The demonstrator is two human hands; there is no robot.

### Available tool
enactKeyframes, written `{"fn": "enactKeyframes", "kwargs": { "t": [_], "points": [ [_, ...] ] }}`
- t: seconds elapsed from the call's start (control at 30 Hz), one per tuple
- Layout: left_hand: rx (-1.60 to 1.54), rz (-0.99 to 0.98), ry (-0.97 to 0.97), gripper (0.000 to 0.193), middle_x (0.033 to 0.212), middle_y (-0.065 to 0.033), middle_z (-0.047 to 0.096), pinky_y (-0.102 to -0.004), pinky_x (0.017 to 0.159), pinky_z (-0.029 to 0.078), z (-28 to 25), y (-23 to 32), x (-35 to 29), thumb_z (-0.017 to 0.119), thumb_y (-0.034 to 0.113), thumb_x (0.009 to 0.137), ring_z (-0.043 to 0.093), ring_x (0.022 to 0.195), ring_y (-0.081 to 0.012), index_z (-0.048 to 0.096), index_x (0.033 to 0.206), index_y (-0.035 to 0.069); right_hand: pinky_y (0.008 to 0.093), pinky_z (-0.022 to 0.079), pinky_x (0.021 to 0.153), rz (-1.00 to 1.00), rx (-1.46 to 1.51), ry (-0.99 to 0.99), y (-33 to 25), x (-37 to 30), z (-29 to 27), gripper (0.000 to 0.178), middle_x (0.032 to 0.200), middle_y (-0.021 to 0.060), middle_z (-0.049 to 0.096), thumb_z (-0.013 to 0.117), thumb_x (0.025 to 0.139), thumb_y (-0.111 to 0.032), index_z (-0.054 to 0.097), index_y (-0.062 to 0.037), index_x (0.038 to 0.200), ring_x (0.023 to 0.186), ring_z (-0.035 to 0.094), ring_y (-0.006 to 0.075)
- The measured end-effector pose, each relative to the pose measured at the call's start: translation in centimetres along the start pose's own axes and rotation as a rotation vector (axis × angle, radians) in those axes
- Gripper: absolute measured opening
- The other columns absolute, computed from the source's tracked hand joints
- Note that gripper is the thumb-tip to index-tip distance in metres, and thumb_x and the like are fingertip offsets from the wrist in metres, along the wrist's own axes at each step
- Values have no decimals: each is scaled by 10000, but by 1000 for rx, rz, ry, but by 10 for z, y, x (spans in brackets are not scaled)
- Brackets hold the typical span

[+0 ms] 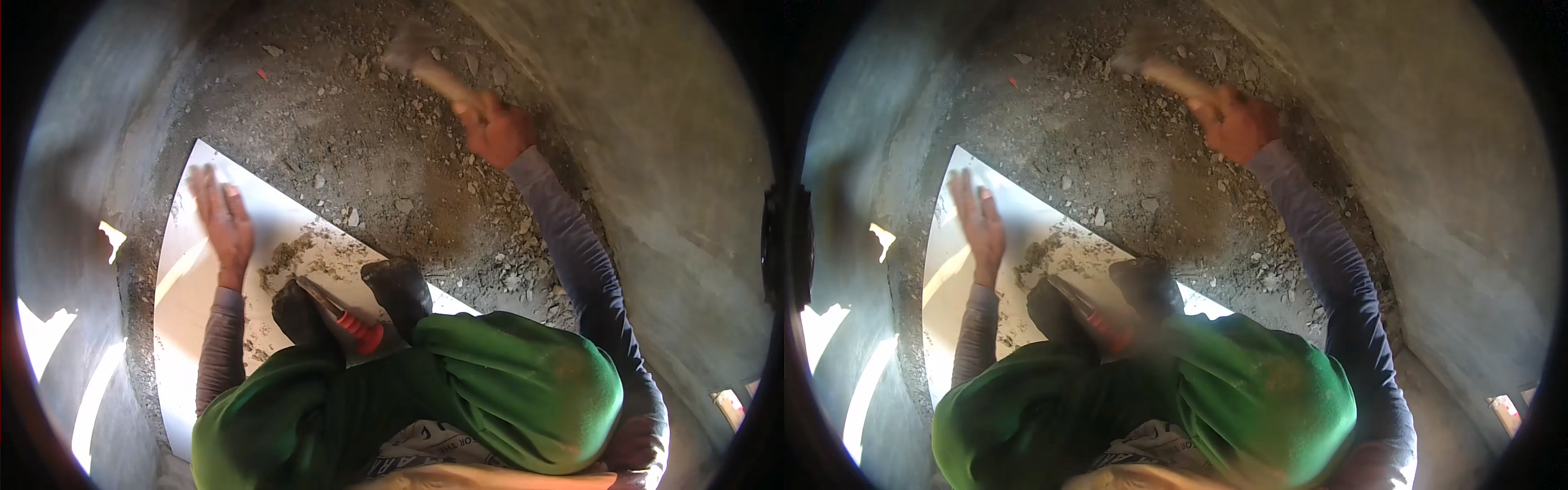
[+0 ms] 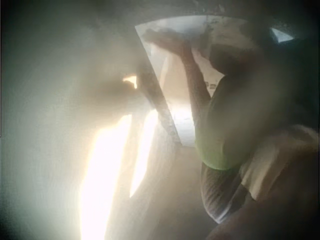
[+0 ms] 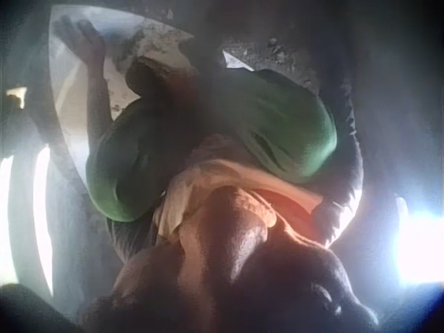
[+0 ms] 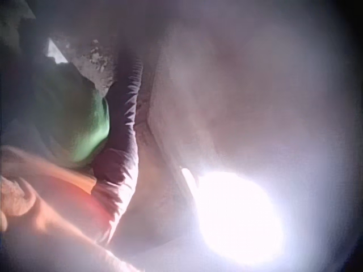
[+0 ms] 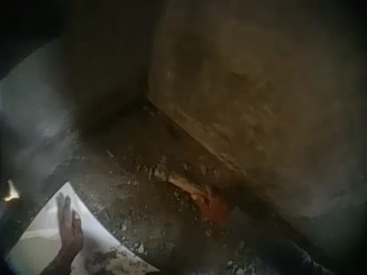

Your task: The person levels a concrete floor by striking it with a hammer and clearing away loose debris with their hands while a tile is positioned on one section.

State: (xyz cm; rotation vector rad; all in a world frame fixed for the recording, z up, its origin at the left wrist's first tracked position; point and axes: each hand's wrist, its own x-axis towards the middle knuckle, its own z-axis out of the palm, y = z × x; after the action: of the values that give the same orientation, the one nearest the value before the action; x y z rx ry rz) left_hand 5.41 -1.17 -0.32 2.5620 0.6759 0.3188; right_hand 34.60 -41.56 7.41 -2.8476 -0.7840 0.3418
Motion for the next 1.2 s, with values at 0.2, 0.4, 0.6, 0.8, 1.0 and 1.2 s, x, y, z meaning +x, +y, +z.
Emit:
{"fn": "enactKeyframes", "kwargs": {
  "t": [0.2,0.4,0.6,0.8,1.0,1.2],
  "points": [
    [239,-36,66,637,1773,-203,308,-563,1336,165,-12,-44,-17,399,427,1165,230,1651,-432,382,1687,63,521,580,585,-108,-54,5,70,52,12,592,669,174,677,609,1066,-583,642,5,1133,603,717,349],
    [265,-61,73,636,1754,-198,351,-557,1336,162,-13,-44,-23,387,439,1164,242,1647,-437,398,1682,69,522,593,615,-92,-110,-56,0,26,21,586,785,227,729,646,1053,-540,652,35,1165,653,738,370],
    [235,-19,81,619,1743,-196,372,-547,1331,194,-11,-44,-16,397,423,1164,265,1636,-442,415,1672,70,538,598,642,-24,-185,-54,55,64,21,592,809,253,742,630,1055,-546,657,42,1121,686,754,406],
    [244,-45,85,601,1733,-196,387,-542,1333,197,-17,-48,-24,408,418,1166,274,1631,-443,440,1655,70,521,594,676,-165,-165,16,-12,27,31,449,876,212,764,709,1032,-444,649,-29,1193,764,761,385],
    [226,-17,97,606,1732,-191,390,-535,1331,203,-11,-44,-21,416,424,1166,279,1629,-442,434,1656,67,517,601,641,51,-61,-38,55,65,35,531,837,216,743,630,1068,-533,646,-3,1098,712,742,370],
    [259,-34,105,605,1732,-190,390,-536,1329,205,-17,-49,-22,415,419,1167,279,1629,-441,431,1657,66,505,587,614,-285,-113,7,-25,57,29,521,840,201,755,722,1020,-513,678,-15,1167,744,770,367]
  ]
}}
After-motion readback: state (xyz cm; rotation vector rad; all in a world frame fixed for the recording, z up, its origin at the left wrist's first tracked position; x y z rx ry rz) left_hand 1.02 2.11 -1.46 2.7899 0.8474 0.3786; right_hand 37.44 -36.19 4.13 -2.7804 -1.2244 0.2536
